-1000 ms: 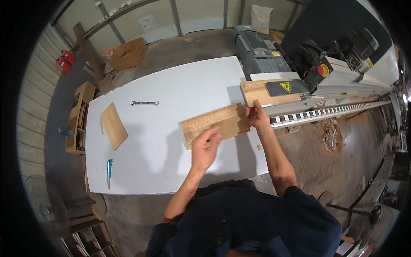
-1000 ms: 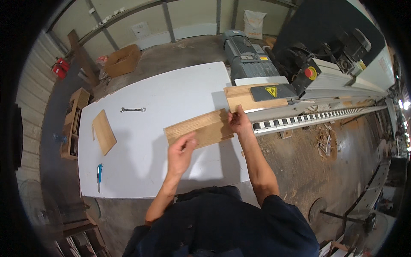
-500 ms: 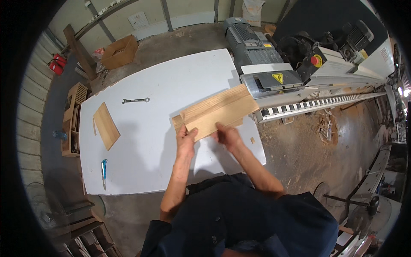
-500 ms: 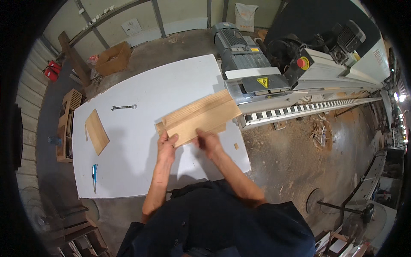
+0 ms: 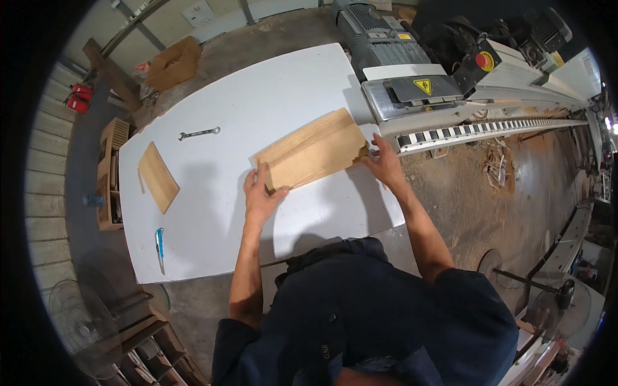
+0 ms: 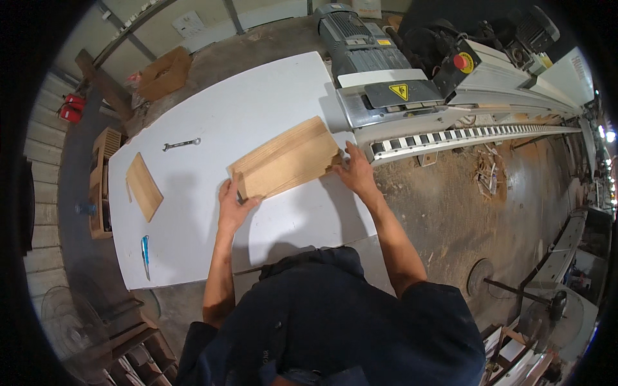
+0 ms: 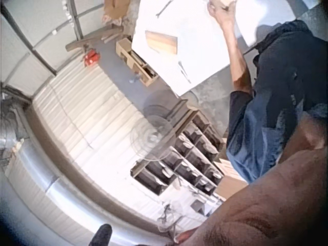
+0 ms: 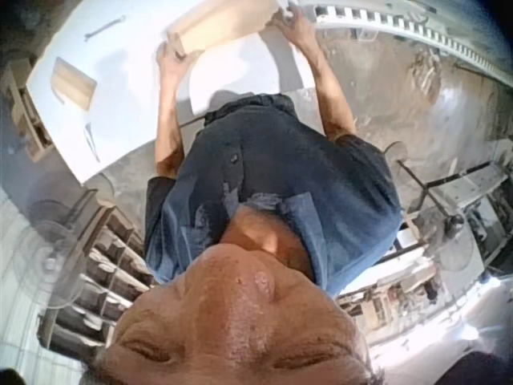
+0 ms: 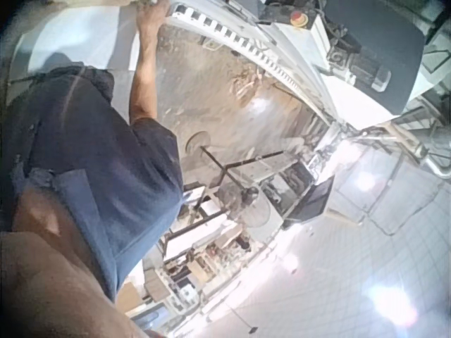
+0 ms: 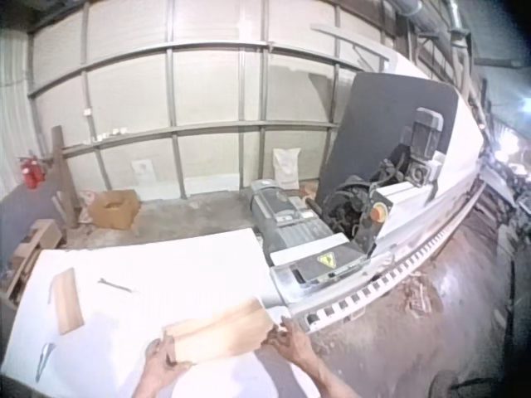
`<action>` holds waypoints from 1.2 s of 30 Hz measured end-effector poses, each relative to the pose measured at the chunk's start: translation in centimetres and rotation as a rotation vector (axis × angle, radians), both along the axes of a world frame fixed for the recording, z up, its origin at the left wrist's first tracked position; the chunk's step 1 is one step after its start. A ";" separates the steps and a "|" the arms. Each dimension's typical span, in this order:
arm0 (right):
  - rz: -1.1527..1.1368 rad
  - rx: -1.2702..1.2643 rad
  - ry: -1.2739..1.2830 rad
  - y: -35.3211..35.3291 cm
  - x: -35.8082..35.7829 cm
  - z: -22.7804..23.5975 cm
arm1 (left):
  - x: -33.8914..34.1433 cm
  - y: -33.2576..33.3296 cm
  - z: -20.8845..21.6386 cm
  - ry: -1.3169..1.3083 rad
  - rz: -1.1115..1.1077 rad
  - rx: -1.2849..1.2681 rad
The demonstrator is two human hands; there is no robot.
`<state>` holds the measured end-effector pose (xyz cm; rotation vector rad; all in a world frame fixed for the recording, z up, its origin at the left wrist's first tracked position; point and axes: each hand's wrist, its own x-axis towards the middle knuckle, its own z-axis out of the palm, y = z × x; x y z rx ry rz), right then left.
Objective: The person organizes and stacks wooden boards by moving them from a white table to a large wooden pallet, aligning them carefully by hand.
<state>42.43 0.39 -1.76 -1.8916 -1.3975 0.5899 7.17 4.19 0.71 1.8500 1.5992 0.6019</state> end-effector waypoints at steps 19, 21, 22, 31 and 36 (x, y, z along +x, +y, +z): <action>0.085 0.176 -0.365 -0.3 -0.9 -1.6 | 2.0 -1.9 -2.1 0.157 0.024 0.118; 0.083 0.114 -0.394 0.0 -1.1 -1.7 | 2.0 -1.9 -2.2 0.183 0.029 0.149; 0.063 0.083 -0.359 0.1 -1.1 -2.0 | 2.0 -1.9 -2.5 0.198 0.030 0.175; 0.104 -0.084 -0.105 0.2 0.2 -1.1 | 1.8 -2.4 -1.5 0.138 0.046 0.117; 0.098 -0.100 0.279 1.3 1.7 -1.5 | 1.2 -1.9 -0.9 0.234 -0.024 0.111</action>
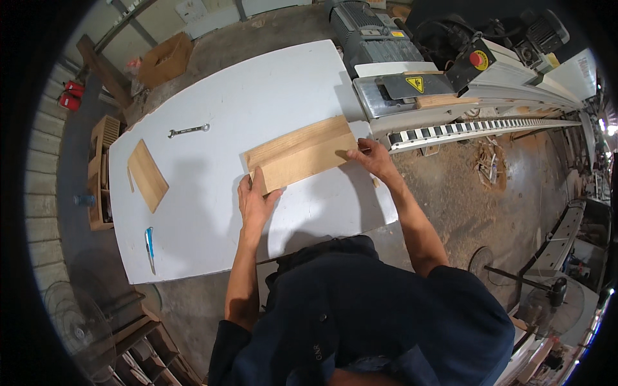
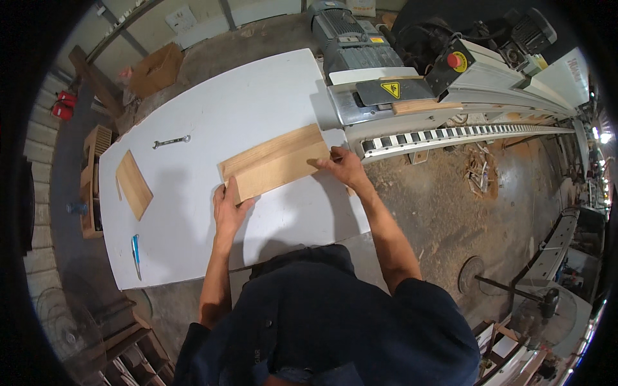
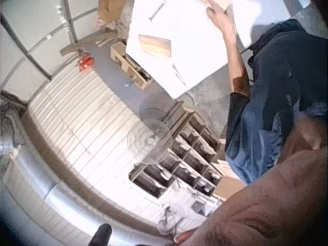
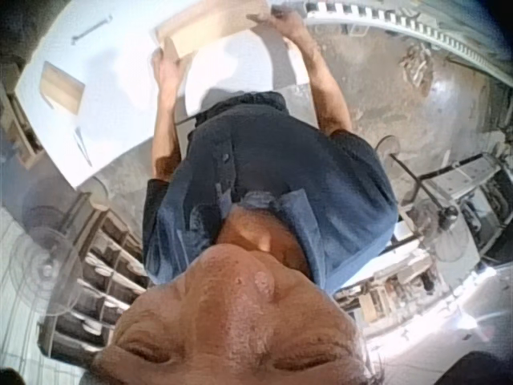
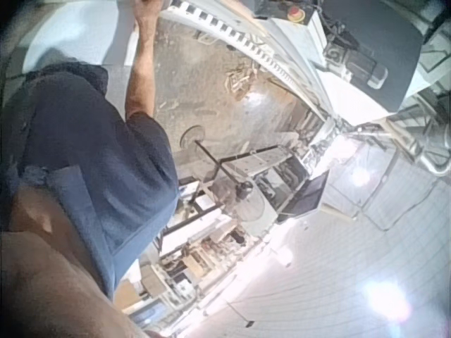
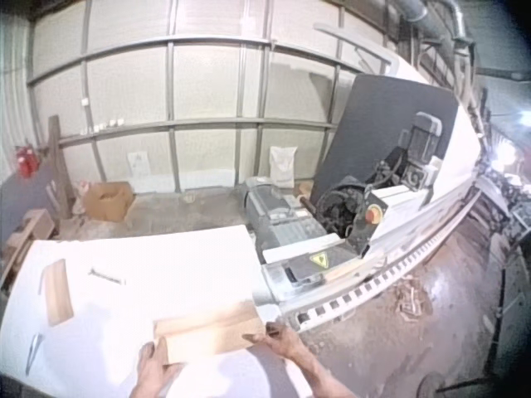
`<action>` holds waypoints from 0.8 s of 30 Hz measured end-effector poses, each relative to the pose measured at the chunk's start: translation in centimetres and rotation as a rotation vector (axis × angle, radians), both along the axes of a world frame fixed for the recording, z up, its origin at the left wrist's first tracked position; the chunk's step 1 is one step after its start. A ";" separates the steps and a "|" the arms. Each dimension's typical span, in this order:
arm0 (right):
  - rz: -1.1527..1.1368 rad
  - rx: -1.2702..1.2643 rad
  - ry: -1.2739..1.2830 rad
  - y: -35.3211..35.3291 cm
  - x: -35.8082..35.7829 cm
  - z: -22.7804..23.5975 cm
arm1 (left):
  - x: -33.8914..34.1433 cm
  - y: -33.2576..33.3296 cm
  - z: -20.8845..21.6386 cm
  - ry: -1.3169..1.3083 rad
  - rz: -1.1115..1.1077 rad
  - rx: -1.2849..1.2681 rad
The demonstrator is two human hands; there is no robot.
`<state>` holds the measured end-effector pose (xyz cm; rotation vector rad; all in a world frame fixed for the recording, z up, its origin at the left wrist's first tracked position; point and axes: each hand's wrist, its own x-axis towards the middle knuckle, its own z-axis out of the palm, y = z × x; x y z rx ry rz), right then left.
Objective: The person organizes and stacks wooden boards by moving them from a white table to a large wooden pallet, aligning them carefully by hand.
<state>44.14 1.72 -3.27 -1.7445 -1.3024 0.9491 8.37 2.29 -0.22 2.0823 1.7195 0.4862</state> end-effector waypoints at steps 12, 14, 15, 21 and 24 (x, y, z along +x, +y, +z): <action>-0.411 0.054 0.119 5.3 -1.6 -1.7 | 1.2 0.3 -0.5 -0.057 0.014 0.011; -0.419 0.044 0.078 5.4 -0.7 -2.4 | 1.5 0.5 0.1 -0.064 -0.008 -0.014; -0.394 0.020 0.010 5.4 -1.2 -1.4 | 1.4 0.5 0.5 -0.070 0.001 -0.020; -0.388 -0.042 -0.189 6.4 -2.0 -0.9 | 1.0 0.0 -0.2 -0.061 0.009 0.030; -0.436 0.034 0.012 6.1 -0.5 -3.2 | 1.4 0.5 0.3 -0.064 -0.006 -0.024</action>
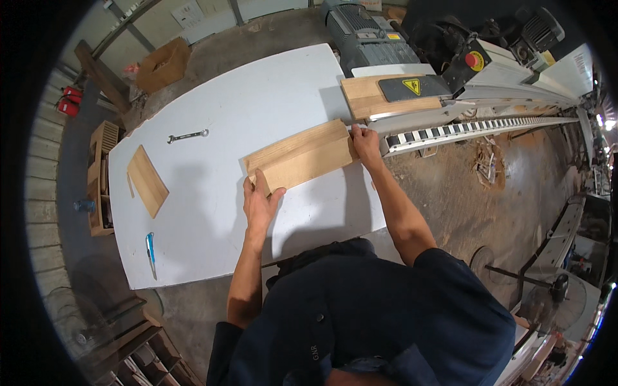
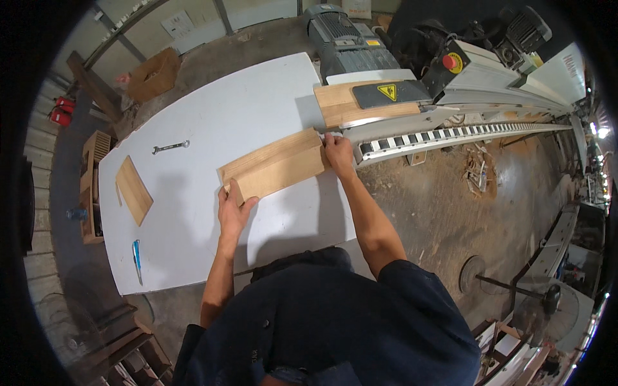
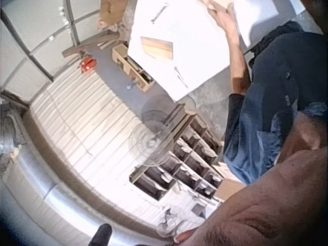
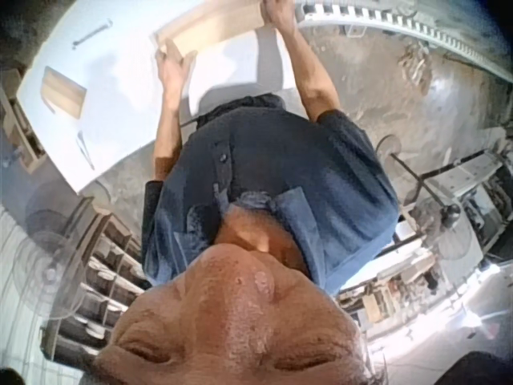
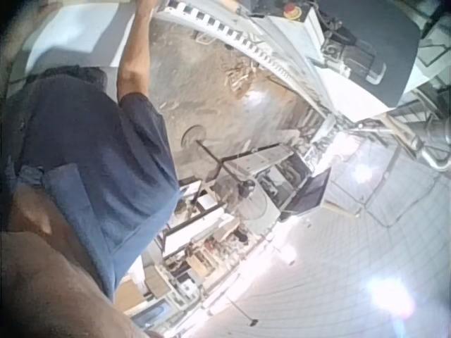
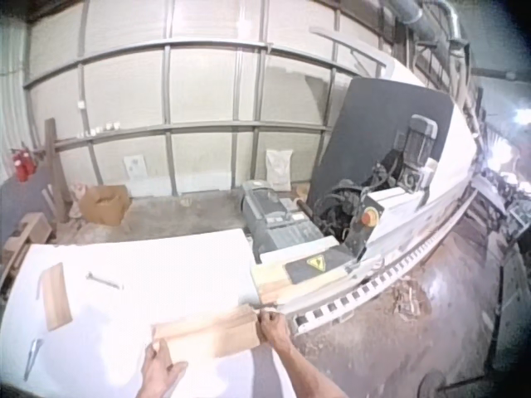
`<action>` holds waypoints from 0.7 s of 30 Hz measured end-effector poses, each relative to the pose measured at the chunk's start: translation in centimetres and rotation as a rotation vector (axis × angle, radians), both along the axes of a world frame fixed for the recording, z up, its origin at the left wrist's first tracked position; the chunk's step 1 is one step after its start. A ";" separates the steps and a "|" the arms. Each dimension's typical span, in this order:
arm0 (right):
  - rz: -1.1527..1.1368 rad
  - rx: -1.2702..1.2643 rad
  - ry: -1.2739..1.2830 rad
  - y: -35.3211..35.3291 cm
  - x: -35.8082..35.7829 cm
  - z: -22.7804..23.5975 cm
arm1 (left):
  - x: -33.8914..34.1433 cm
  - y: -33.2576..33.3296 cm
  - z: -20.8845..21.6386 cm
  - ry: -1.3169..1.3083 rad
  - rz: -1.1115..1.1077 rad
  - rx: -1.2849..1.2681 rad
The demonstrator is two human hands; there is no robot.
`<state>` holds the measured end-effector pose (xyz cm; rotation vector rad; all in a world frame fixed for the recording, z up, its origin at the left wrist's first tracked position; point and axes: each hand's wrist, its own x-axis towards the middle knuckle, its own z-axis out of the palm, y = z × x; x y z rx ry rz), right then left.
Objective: The person organizes and stacks wooden boards by moving them from a white table to a large wooden pallet, aligning them carefully by hand.
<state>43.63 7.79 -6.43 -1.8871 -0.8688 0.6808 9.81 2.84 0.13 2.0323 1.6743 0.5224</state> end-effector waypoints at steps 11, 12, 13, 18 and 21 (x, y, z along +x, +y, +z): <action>0.054 0.042 0.483 -0.5 1.1 -0.1 | 0.2 -0.1 0.2 0.046 0.024 -0.054; 0.133 0.048 0.479 -0.7 1.3 0.3 | 0.1 -0.2 -0.1 0.049 0.022 -0.044; 0.120 0.051 0.520 -0.6 0.3 1.7 | -0.3 -0.3 -0.3 0.058 0.028 -0.032; -0.183 0.033 1.048 1.1 0.2 4.4 | -0.4 -0.4 0.2 0.052 0.042 -0.035; -0.236 0.261 1.289 2.2 2.4 3.2 | -0.2 -0.6 0.0 0.125 0.031 0.122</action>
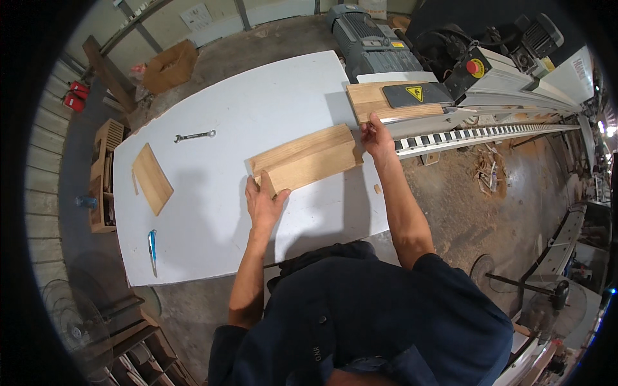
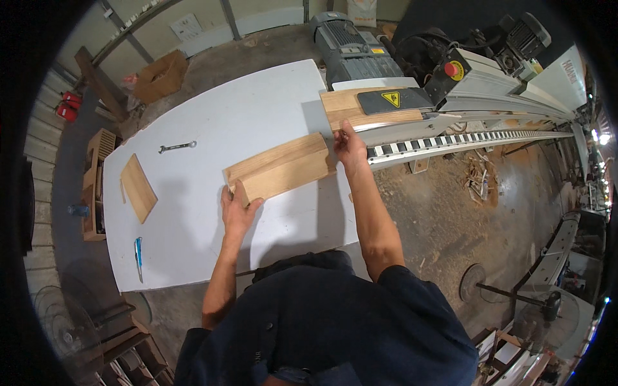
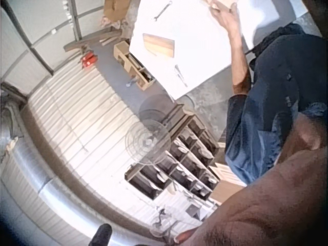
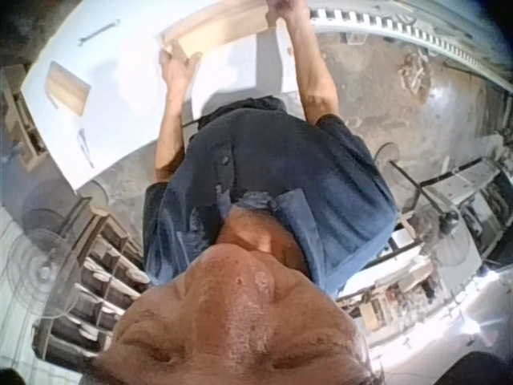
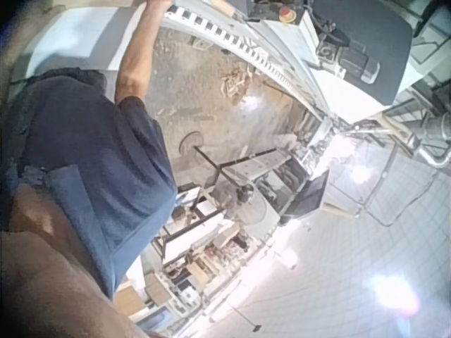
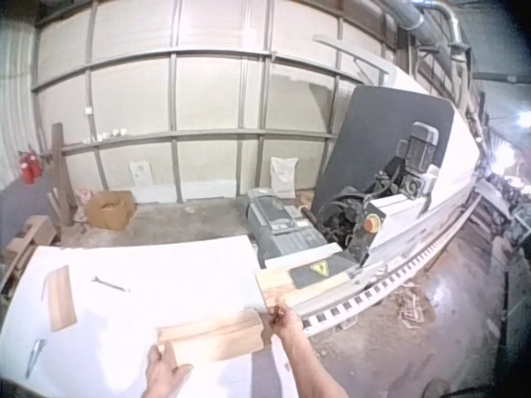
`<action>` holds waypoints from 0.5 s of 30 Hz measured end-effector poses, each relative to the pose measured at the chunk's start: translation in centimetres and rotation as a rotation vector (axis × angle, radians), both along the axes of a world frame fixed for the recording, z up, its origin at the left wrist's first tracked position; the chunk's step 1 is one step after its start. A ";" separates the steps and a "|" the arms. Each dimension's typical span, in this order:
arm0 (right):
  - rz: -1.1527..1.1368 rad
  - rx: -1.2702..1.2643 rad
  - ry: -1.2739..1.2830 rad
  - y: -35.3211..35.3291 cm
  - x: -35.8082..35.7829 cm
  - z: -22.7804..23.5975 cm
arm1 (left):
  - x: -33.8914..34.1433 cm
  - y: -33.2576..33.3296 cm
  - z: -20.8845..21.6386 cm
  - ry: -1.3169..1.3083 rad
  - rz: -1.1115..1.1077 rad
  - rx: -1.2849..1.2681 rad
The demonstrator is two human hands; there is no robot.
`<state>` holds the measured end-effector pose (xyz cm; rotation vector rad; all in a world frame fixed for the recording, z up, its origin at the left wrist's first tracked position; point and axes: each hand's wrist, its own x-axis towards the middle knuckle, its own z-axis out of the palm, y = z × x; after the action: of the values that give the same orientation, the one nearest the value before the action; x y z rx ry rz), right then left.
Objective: The person organizes and stacks wooden boards by moving them from a white table to a large wooden pallet, aligning them carefully by hand.
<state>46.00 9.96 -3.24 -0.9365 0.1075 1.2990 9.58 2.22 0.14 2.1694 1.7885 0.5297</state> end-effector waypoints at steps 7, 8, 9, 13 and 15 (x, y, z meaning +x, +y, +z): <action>0.214 -0.060 -0.150 -3.3 -3.0 1.2 | 4.1 -1.2 1.4 -0.615 -0.066 -0.138; 0.267 -0.022 -0.179 -4.7 -4.8 2.2 | 5.0 -1.1 1.8 -0.766 -0.077 -0.284; 0.351 0.079 -0.149 -5.9 -5.7 1.9 | 6.0 -0.8 1.2 -0.928 -0.099 -0.371; 0.505 0.003 -0.180 -10.5 -12.2 5.0 | 8.1 -0.4 2.4 -1.505 -0.025 -0.630; 0.454 -0.068 -0.162 -11.2 -13.1 5.6 | 6.9 -0.1 1.6 -1.418 0.119 -0.626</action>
<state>32.90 -1.24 2.36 -1.1637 -0.1994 1.6348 16.45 2.10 1.78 0.7695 0.9894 0.9896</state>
